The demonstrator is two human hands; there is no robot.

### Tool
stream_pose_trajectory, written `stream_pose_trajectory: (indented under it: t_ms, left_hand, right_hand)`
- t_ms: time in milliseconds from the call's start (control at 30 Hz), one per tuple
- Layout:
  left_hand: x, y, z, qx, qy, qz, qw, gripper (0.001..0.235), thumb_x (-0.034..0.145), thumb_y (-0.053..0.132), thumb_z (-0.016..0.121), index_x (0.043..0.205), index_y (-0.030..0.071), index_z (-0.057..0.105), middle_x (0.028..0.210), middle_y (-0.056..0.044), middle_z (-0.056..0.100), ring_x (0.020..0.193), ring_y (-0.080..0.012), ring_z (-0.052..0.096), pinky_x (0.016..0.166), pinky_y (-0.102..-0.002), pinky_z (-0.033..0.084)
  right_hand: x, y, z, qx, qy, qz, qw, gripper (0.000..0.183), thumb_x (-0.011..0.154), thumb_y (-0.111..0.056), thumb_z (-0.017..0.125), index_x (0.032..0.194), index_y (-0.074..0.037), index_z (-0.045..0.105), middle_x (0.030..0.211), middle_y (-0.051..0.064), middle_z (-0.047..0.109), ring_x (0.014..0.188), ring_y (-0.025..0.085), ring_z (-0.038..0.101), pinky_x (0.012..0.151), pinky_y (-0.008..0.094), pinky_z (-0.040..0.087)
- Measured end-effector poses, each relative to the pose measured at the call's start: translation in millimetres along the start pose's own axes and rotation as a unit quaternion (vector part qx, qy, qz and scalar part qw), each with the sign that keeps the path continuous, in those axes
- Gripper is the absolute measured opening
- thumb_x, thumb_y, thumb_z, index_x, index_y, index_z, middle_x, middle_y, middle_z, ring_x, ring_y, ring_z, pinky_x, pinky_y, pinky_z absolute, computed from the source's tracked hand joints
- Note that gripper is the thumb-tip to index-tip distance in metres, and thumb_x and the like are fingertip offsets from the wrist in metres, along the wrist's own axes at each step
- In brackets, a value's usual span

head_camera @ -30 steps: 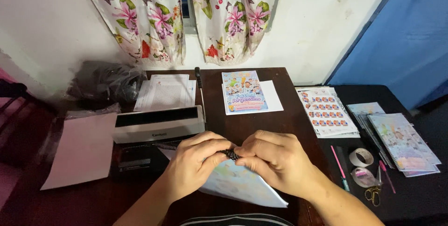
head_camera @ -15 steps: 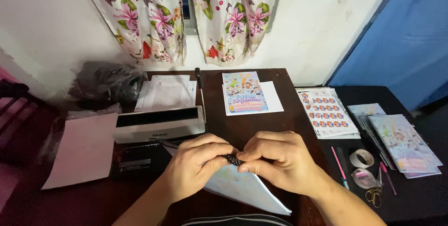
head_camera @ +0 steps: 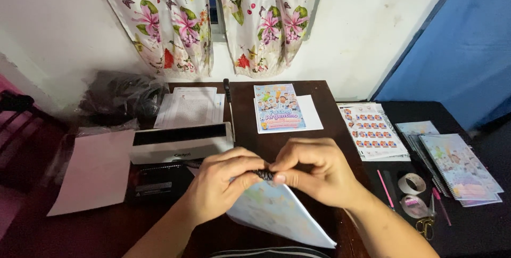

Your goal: The person assembles spiral-bound notebooks by placing printed pages and covers into a binding machine. They secure the spiral wire, trim the excess wire with scissors, and stack the finished notebooks on the table.

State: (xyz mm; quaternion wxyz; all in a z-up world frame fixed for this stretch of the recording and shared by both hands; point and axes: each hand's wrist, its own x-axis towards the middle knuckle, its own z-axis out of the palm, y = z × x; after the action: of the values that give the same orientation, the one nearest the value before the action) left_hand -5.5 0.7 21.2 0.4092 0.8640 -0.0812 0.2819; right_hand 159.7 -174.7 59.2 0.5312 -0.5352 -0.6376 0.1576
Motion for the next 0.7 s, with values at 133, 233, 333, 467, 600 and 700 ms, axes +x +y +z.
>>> stream_pose_trajectory:
  t_ms: [133, 233, 333, 467, 600, 700]
  left_hand:
    - [9.8, -9.1, -4.6, 0.019, 0.041, 0.008, 0.999, 0.021, 0.086, 0.005, 0.076, 0.107, 0.002, 0.073, 0.098, -0.010, 0.074, 0.087, -0.0244, 0.075, 0.076, -0.033, 0.059]
    - [15.3, -7.7, -11.2, 0.029, 0.063, 0.014, 0.997, 0.023, 0.085, 0.004, 0.077, 0.107, 0.000, 0.072, 0.100, -0.011, 0.074, 0.087, -0.0243, 0.075, 0.076, -0.032, 0.059]
    - [14.2, -7.1, -16.5, 0.023, 0.077, 0.005, 0.997, 0.024, 0.086, 0.003, 0.076, 0.109, 0.000, 0.072, 0.101, -0.011, 0.074, 0.087, -0.0241, 0.075, 0.076, -0.031, 0.059]
    - [1.3, -11.8, -22.3, -0.006, 0.107, -0.046, 0.993, 0.024, 0.086, 0.001, 0.075, 0.110, 0.000, 0.072, 0.101, -0.012, 0.074, 0.088, -0.0242, 0.075, 0.077, -0.031, 0.059]
    - [-27.7, -30.9, -28.5, -0.016, 0.145, -0.077, 0.986, 0.021, 0.087, 0.000, 0.074, 0.109, -0.002, 0.071, 0.101, -0.012, 0.074, 0.088, -0.0233, 0.076, 0.077, -0.030, 0.059]
    - [-66.8, -57.2, -39.9, 0.000, 0.199, -0.034, 0.979, 0.021, 0.090, 0.002, 0.073, 0.110, -0.002, 0.068, 0.102, -0.012, 0.073, 0.091, -0.0210, 0.073, 0.081, -0.029, 0.057]
  right_hand:
    - [13.6, 14.5, -5.8, 0.040, 0.010, -0.001, 0.999, 0.007, 0.089, -0.003, 0.080, 0.089, 0.001, 0.074, 0.089, 0.008, 0.076, 0.082, 0.014, 0.072, 0.073, 0.028, 0.057]
    - [23.0, 19.4, -6.7, 0.087, 0.012, 0.025, 0.996, 0.006, 0.090, -0.003, 0.079, 0.091, 0.001, 0.074, 0.091, 0.007, 0.074, 0.081, 0.012, 0.067, 0.071, 0.026, 0.054]
    - [28.5, 28.1, -2.9, 0.118, 0.011, 0.047, 0.992, 0.007, 0.091, -0.003, 0.079, 0.091, 0.001, 0.073, 0.089, 0.006, 0.072, 0.078, 0.010, 0.062, 0.068, 0.025, 0.050]
    - [38.6, 33.7, 11.4, 0.077, 0.025, 0.094, 0.992, 0.008, 0.089, -0.003, 0.080, 0.090, 0.001, 0.073, 0.085, 0.006, 0.072, 0.074, 0.009, 0.061, 0.064, 0.025, 0.048]
    - [47.1, 35.4, 20.6, -0.050, -0.029, 0.005, 0.998, 0.021, 0.089, -0.005, 0.082, 0.108, -0.001, 0.075, 0.097, 0.005, 0.074, 0.087, 0.012, 0.069, 0.078, 0.026, 0.055]
    - [21.0, 68.9, 9.8, -0.046, -0.064, 0.067, 0.995, 0.095, 0.071, -0.025, 0.088, 0.152, 0.000, 0.044, 0.123, 0.011, 0.072, 0.113, 0.022, 0.068, 0.103, 0.037, 0.050]
